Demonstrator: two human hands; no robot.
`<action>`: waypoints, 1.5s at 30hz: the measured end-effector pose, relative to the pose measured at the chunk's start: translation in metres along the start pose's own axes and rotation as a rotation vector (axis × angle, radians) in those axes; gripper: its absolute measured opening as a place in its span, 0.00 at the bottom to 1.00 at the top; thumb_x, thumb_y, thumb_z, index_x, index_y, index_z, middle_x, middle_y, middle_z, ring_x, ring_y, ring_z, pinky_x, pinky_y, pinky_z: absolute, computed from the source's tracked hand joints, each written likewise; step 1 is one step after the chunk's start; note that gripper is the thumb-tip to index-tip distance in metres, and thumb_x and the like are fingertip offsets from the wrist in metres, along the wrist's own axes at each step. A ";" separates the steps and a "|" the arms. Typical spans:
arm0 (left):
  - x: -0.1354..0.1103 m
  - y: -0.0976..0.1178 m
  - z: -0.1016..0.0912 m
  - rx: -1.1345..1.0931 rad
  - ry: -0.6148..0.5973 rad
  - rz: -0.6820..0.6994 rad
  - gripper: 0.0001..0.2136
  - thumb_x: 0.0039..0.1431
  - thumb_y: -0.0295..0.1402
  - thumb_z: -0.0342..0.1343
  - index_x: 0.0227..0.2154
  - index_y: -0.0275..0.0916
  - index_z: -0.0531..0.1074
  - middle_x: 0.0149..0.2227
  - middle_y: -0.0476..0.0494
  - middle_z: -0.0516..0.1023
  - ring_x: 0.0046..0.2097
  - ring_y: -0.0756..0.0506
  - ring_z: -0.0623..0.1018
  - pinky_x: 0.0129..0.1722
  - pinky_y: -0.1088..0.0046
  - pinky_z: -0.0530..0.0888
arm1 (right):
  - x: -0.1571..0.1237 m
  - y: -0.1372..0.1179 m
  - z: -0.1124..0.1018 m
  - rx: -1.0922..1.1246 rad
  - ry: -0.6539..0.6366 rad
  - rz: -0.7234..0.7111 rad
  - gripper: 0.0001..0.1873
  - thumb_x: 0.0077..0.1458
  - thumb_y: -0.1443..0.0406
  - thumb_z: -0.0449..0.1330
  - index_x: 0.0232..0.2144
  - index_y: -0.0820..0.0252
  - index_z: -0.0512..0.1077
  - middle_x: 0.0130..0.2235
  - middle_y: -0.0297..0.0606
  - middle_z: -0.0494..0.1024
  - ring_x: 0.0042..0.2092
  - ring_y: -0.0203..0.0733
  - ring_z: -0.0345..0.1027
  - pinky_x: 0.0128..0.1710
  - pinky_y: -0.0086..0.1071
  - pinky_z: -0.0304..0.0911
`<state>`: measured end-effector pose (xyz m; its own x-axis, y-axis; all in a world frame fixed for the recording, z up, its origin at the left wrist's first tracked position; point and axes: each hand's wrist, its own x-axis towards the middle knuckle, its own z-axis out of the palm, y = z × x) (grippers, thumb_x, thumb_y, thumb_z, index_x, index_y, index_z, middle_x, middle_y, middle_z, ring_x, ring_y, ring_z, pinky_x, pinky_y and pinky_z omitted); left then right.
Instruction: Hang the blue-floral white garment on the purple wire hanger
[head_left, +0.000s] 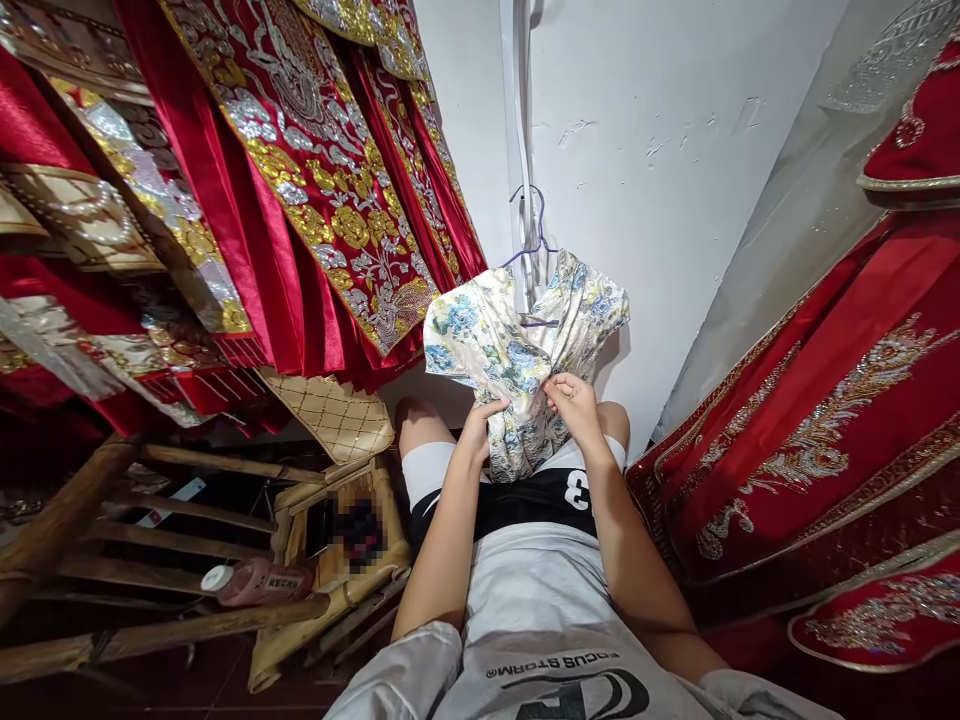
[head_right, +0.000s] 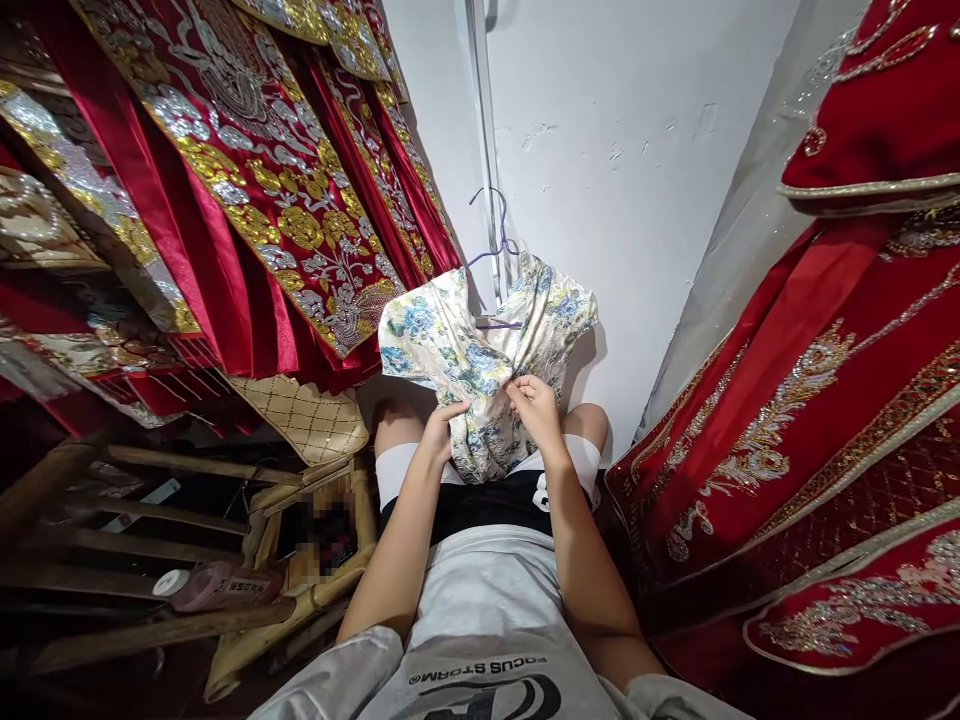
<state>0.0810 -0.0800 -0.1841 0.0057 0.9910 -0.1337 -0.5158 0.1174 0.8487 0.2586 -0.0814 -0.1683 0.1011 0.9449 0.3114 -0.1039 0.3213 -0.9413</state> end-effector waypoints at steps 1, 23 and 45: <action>0.001 0.000 -0.001 -0.005 0.006 -0.011 0.23 0.35 0.29 0.71 0.39 0.36 0.75 0.32 0.44 0.80 0.44 0.36 0.82 0.50 0.60 0.75 | 0.000 0.000 0.000 -0.008 0.009 -0.016 0.16 0.49 0.52 0.65 0.29 0.59 0.71 0.22 0.32 0.71 0.25 0.35 0.63 0.26 0.30 0.56; 0.015 -0.006 -0.015 0.219 0.495 0.773 0.12 0.54 0.34 0.62 0.40 0.41 0.68 0.38 0.47 0.70 0.41 0.48 0.72 0.43 0.71 0.69 | -0.013 -0.008 0.008 -0.126 0.176 -0.324 0.15 0.50 0.54 0.67 0.24 0.60 0.77 0.20 0.32 0.68 0.25 0.35 0.57 0.24 0.31 0.53; -0.013 -0.028 0.033 0.645 -0.100 0.829 0.06 0.64 0.36 0.56 0.35 0.40 0.68 0.33 0.47 0.74 0.35 0.48 0.74 0.37 0.72 0.72 | -0.005 -0.004 0.010 -0.149 -0.080 -0.184 0.18 0.48 0.51 0.69 0.24 0.61 0.78 0.21 0.33 0.70 0.25 0.34 0.57 0.25 0.29 0.54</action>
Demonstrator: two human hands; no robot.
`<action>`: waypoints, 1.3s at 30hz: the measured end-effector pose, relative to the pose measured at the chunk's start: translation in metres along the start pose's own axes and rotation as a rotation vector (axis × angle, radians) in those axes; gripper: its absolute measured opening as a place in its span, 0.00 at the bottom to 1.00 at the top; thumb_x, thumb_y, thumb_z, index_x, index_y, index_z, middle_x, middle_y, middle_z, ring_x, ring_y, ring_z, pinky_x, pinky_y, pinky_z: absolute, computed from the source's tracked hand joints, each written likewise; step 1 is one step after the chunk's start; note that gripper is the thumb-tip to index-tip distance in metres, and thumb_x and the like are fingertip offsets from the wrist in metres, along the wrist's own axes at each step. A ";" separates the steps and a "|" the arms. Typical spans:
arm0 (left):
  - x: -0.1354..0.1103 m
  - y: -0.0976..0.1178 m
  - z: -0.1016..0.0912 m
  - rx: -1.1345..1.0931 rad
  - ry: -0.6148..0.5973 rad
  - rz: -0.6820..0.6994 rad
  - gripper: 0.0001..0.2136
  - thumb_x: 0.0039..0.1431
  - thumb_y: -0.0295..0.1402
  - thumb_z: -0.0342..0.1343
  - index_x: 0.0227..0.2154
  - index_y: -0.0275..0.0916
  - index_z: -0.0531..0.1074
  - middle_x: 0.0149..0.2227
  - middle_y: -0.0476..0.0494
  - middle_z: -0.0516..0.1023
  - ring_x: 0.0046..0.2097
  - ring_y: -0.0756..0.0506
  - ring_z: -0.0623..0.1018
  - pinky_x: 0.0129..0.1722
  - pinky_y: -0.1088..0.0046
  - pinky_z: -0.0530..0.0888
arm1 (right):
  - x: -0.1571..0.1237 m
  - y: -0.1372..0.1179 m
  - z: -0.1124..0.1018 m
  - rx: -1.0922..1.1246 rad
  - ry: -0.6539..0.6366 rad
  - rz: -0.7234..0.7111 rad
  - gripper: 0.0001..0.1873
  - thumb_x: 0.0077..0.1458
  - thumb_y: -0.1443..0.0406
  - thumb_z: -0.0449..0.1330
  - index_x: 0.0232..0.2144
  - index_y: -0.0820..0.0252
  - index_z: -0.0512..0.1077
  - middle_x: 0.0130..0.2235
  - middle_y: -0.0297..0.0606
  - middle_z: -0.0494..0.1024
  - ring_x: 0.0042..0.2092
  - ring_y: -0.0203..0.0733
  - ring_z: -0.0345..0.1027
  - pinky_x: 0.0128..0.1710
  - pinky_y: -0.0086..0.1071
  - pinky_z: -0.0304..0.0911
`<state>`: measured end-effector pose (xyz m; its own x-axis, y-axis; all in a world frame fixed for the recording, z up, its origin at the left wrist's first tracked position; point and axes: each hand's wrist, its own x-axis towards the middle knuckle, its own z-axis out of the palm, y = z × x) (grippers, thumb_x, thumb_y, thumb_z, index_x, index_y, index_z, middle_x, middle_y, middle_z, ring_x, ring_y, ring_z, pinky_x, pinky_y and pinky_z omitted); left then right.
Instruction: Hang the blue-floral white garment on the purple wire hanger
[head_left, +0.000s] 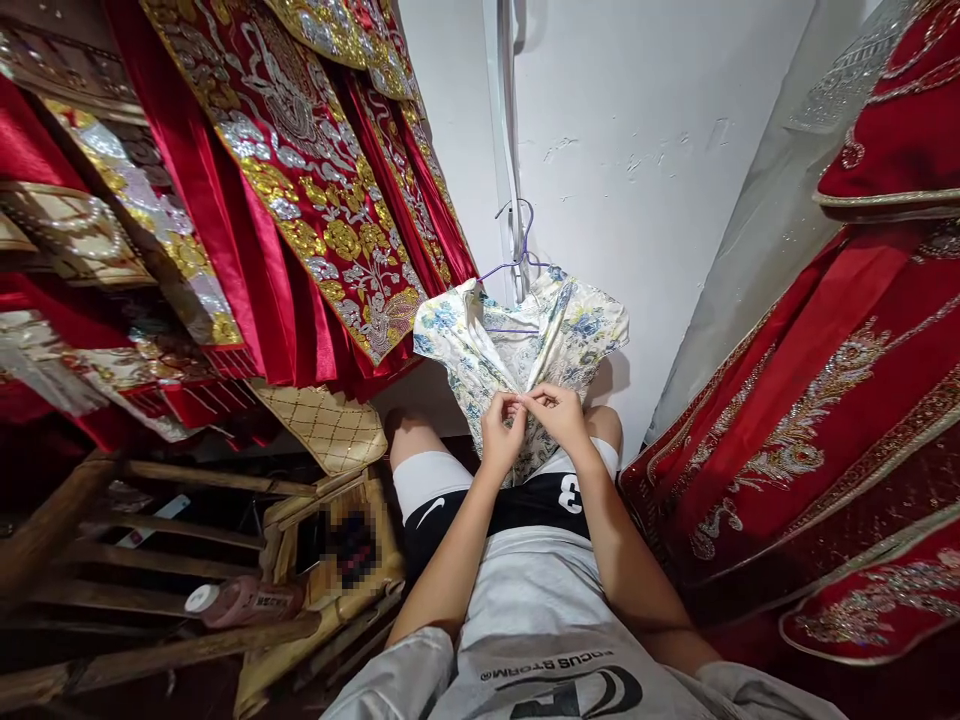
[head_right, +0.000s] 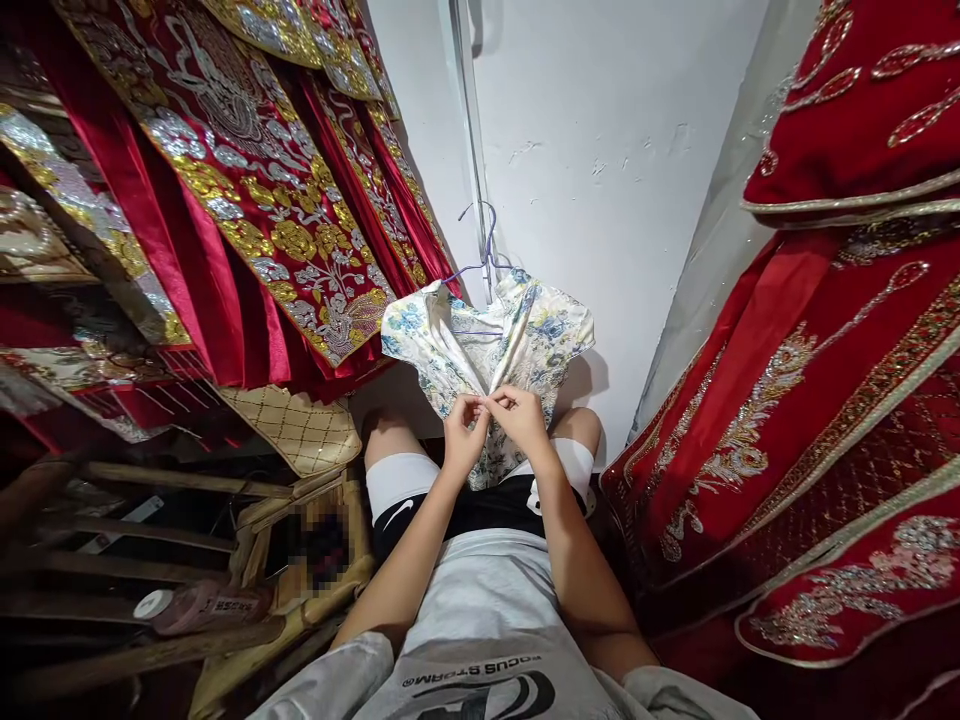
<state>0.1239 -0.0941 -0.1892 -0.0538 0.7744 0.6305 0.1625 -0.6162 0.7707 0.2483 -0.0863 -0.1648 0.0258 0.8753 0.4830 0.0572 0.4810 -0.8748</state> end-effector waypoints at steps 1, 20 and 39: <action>0.000 0.000 0.001 -0.006 -0.002 -0.006 0.06 0.63 0.36 0.57 0.35 0.40 0.68 0.33 0.47 0.74 0.34 0.48 0.74 0.36 0.72 0.72 | 0.001 -0.001 -0.001 0.005 0.005 -0.002 0.18 0.47 0.51 0.69 0.24 0.61 0.78 0.21 0.33 0.70 0.25 0.35 0.58 0.25 0.29 0.54; 0.001 0.006 -0.001 0.024 -0.091 0.003 0.08 0.64 0.39 0.56 0.33 0.39 0.70 0.31 0.47 0.72 0.32 0.48 0.71 0.34 0.72 0.69 | 0.014 -0.006 -0.015 -0.075 0.082 -0.060 0.17 0.48 0.51 0.67 0.25 0.60 0.79 0.23 0.35 0.72 0.27 0.37 0.59 0.26 0.31 0.55; -0.003 0.005 0.002 0.015 -0.143 0.026 0.08 0.63 0.37 0.56 0.32 0.40 0.70 0.31 0.47 0.71 0.32 0.48 0.70 0.34 0.72 0.69 | 0.013 -0.007 -0.020 -0.046 0.210 -0.084 0.18 0.47 0.50 0.68 0.25 0.60 0.79 0.22 0.34 0.71 0.27 0.38 0.61 0.27 0.33 0.58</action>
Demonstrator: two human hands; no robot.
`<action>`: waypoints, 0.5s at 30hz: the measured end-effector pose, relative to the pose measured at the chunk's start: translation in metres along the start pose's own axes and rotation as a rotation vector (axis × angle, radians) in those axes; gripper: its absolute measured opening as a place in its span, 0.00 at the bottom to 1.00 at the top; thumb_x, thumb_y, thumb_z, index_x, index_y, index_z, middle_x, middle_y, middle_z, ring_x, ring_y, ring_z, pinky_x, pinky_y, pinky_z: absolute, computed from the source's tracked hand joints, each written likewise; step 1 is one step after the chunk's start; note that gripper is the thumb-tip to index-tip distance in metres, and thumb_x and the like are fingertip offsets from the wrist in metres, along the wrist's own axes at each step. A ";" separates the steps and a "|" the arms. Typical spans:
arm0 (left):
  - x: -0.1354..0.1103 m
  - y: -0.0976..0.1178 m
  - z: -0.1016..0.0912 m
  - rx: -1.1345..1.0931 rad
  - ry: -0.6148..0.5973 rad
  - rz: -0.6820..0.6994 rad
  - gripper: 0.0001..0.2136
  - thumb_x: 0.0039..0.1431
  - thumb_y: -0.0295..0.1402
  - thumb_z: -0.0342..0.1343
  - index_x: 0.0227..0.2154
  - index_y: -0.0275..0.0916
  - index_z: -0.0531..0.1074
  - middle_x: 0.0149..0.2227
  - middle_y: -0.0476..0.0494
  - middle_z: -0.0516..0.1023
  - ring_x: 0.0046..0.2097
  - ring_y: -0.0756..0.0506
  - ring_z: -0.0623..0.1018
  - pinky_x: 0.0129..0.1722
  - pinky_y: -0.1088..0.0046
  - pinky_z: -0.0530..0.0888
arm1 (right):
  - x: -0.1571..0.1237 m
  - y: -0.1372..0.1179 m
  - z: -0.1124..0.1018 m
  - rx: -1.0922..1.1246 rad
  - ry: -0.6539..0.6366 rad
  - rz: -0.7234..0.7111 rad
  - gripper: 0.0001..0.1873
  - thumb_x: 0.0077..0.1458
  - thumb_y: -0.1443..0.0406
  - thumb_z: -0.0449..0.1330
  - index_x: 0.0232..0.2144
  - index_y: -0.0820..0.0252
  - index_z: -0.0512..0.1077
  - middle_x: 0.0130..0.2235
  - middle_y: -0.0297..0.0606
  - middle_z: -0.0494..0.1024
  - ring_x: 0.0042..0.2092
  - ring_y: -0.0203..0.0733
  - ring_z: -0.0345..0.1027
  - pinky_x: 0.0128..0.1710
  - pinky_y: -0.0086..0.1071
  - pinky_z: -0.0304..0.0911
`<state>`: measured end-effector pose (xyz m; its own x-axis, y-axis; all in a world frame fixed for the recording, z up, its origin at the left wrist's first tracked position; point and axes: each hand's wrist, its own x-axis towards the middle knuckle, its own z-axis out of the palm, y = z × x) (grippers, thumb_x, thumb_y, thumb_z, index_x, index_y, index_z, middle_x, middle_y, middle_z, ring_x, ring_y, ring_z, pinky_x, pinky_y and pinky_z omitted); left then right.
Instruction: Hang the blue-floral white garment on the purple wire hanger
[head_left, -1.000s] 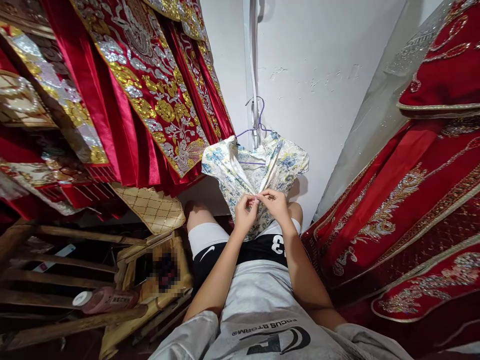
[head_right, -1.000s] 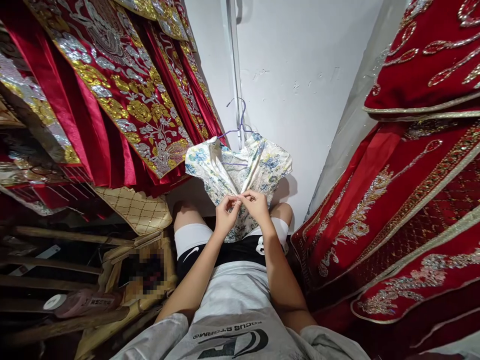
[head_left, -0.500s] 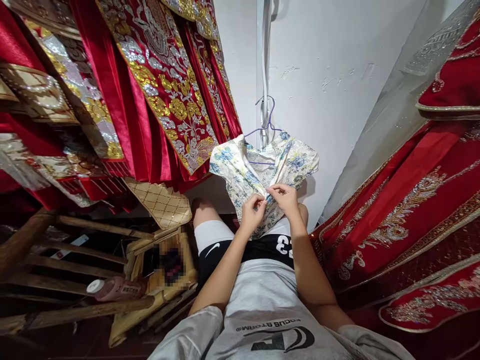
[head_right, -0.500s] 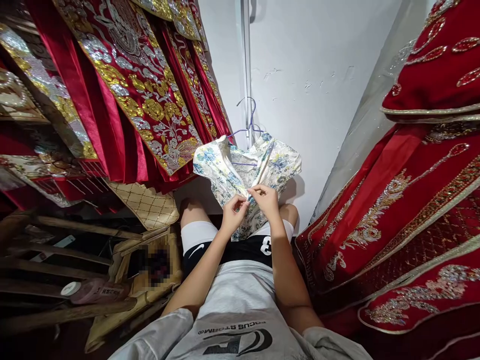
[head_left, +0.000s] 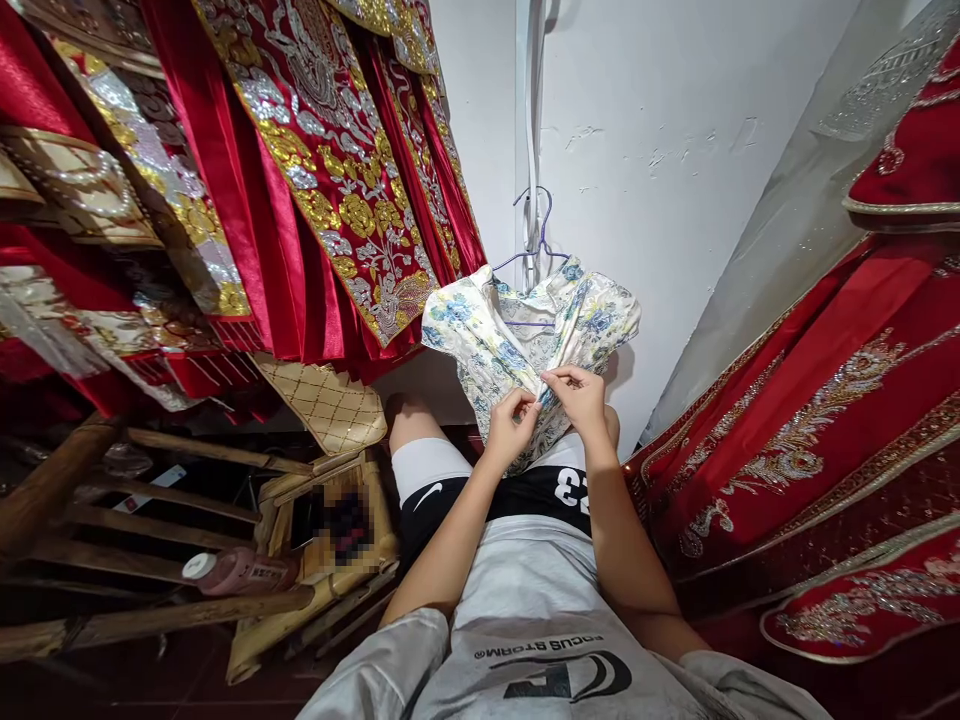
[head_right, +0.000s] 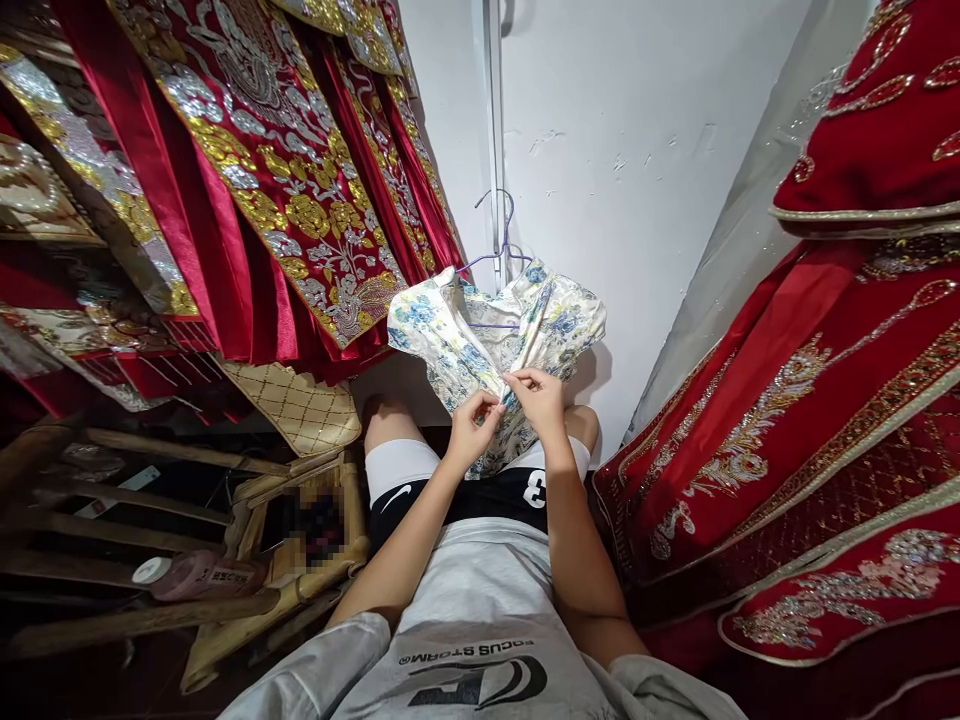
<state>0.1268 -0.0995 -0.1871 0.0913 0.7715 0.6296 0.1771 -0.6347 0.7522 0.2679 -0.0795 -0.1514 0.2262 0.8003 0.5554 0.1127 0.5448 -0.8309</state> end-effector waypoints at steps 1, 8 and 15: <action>0.000 0.001 0.000 -0.001 -0.004 -0.001 0.08 0.63 0.37 0.56 0.32 0.40 0.70 0.31 0.47 0.71 0.32 0.48 0.70 0.34 0.72 0.69 | 0.000 0.000 0.000 0.007 0.001 0.005 0.18 0.46 0.51 0.68 0.25 0.60 0.79 0.21 0.34 0.71 0.27 0.38 0.61 0.27 0.33 0.58; 0.004 0.000 -0.012 0.008 -0.112 -0.018 0.06 0.61 0.35 0.57 0.30 0.40 0.68 0.28 0.48 0.69 0.31 0.49 0.70 0.32 0.73 0.67 | 0.000 -0.001 0.004 0.020 -0.001 0.021 0.17 0.46 0.52 0.69 0.25 0.61 0.79 0.21 0.34 0.71 0.27 0.37 0.60 0.27 0.32 0.58; 0.008 -0.010 -0.021 0.077 -0.213 -0.019 0.05 0.55 0.29 0.56 0.28 0.40 0.65 0.29 0.50 0.68 0.29 0.50 0.68 0.31 0.73 0.68 | -0.002 0.004 0.010 -0.001 0.009 0.040 0.17 0.46 0.51 0.67 0.24 0.60 0.78 0.20 0.32 0.69 0.26 0.36 0.59 0.27 0.32 0.57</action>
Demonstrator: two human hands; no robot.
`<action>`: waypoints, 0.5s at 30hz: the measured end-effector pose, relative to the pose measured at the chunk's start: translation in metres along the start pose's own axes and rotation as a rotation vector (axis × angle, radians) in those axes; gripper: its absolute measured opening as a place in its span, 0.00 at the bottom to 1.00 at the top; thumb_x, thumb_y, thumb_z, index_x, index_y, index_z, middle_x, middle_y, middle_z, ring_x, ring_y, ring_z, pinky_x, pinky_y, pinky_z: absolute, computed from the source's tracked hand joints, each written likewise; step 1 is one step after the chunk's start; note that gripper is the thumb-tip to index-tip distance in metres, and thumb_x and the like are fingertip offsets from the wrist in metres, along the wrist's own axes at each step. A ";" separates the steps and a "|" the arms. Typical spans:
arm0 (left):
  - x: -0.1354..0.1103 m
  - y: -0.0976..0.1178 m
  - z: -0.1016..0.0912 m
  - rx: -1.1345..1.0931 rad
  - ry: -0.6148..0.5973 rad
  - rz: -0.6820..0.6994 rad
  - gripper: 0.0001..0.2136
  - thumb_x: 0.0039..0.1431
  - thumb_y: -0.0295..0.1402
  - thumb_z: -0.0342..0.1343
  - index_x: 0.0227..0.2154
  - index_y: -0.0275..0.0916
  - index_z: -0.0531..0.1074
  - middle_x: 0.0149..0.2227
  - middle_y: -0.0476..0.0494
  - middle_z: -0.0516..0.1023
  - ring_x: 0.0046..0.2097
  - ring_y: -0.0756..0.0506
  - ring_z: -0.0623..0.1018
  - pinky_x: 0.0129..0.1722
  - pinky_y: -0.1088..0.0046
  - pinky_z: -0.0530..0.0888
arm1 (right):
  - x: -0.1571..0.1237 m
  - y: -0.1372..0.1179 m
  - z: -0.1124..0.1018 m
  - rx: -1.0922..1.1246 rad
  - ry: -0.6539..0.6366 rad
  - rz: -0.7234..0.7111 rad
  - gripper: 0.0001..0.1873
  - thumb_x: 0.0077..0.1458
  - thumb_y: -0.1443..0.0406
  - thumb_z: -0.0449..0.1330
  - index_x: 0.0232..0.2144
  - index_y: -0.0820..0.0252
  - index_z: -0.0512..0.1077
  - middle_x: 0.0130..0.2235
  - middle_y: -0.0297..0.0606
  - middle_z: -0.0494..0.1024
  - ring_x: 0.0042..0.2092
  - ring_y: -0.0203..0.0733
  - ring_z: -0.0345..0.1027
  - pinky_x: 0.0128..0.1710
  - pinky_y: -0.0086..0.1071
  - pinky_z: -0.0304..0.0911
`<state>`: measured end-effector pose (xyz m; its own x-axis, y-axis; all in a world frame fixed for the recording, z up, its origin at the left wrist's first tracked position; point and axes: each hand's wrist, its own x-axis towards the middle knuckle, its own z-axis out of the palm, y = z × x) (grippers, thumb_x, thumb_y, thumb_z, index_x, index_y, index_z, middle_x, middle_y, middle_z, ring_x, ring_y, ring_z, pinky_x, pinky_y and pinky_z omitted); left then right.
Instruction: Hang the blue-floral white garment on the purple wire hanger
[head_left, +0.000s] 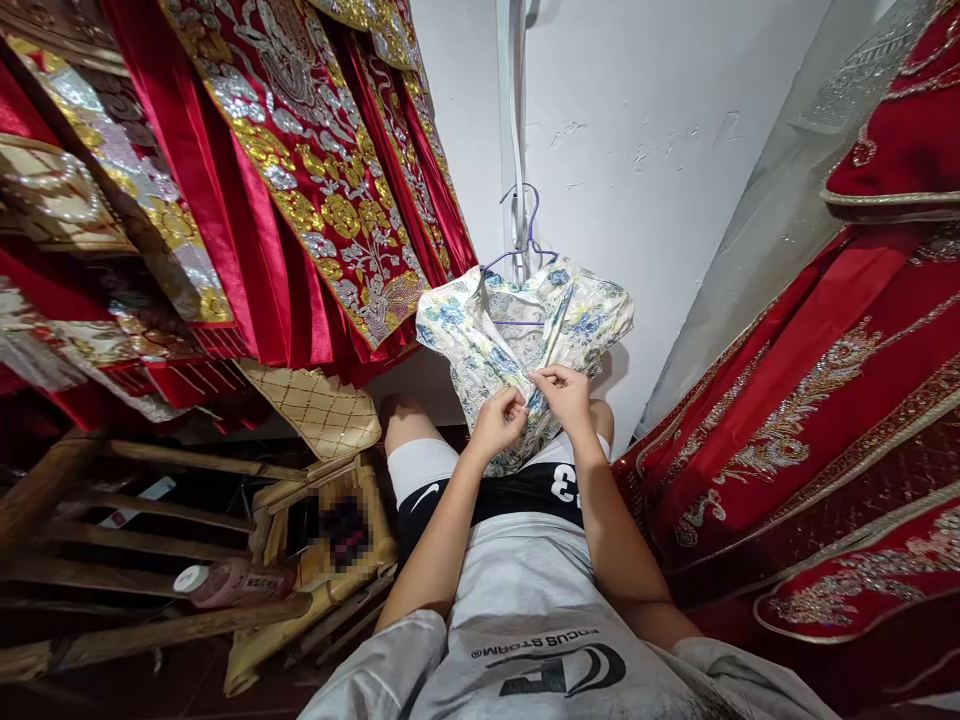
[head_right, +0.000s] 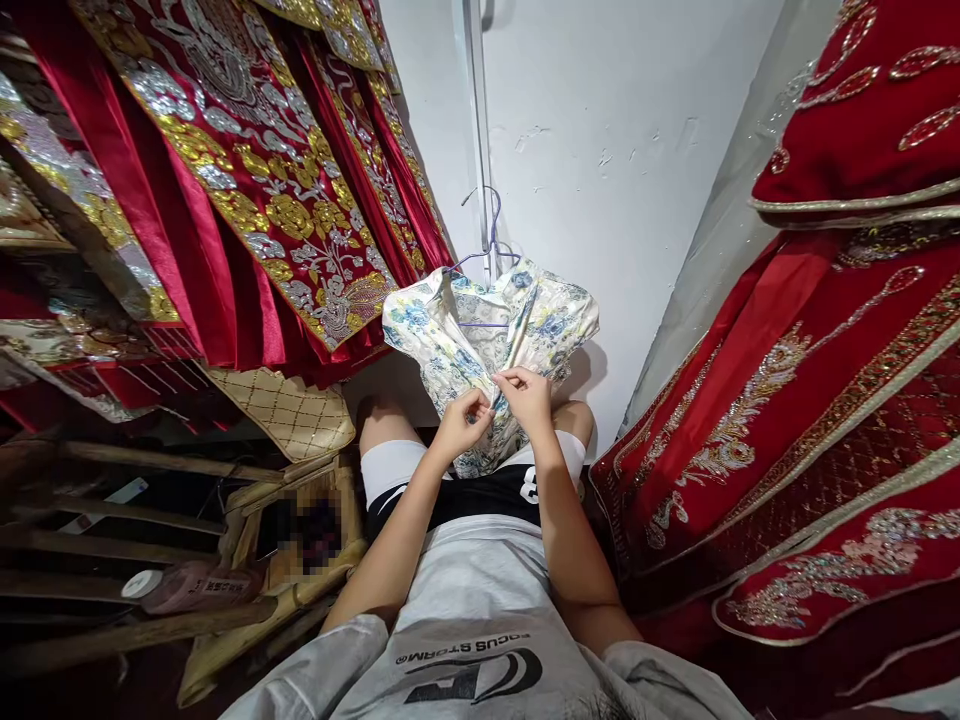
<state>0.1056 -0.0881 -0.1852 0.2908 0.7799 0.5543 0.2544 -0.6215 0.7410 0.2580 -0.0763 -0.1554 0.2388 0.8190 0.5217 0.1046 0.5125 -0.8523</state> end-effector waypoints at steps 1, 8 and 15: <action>0.000 0.000 0.001 0.001 -0.007 0.001 0.05 0.55 0.28 0.56 0.28 0.41 0.64 0.29 0.50 0.68 0.29 0.50 0.68 0.31 0.73 0.68 | 0.001 0.000 0.000 -0.001 0.006 -0.004 0.17 0.46 0.51 0.67 0.24 0.60 0.78 0.20 0.32 0.69 0.26 0.36 0.59 0.27 0.32 0.57; -0.002 0.006 0.006 0.011 0.049 -0.010 0.06 0.50 0.25 0.54 0.26 0.41 0.62 0.26 0.52 0.64 0.26 0.51 0.64 0.29 0.75 0.65 | 0.020 -0.008 -0.006 -0.005 -0.014 -0.078 0.15 0.47 0.54 0.68 0.24 0.61 0.78 0.19 0.31 0.67 0.24 0.35 0.55 0.25 0.31 0.53; -0.003 0.001 0.005 -0.024 0.071 -0.029 0.07 0.49 0.25 0.54 0.26 0.40 0.61 0.26 0.53 0.64 0.27 0.52 0.63 0.28 0.75 0.64 | 0.043 -0.017 -0.009 -0.107 -0.074 -0.172 0.14 0.49 0.55 0.68 0.25 0.61 0.79 0.20 0.30 0.66 0.24 0.34 0.55 0.26 0.31 0.53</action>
<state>0.1098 -0.0912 -0.1880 0.2174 0.8012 0.5575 0.2394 -0.5975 0.7653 0.2749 -0.0517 -0.1190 0.1375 0.7407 0.6576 0.2403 0.6191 -0.7477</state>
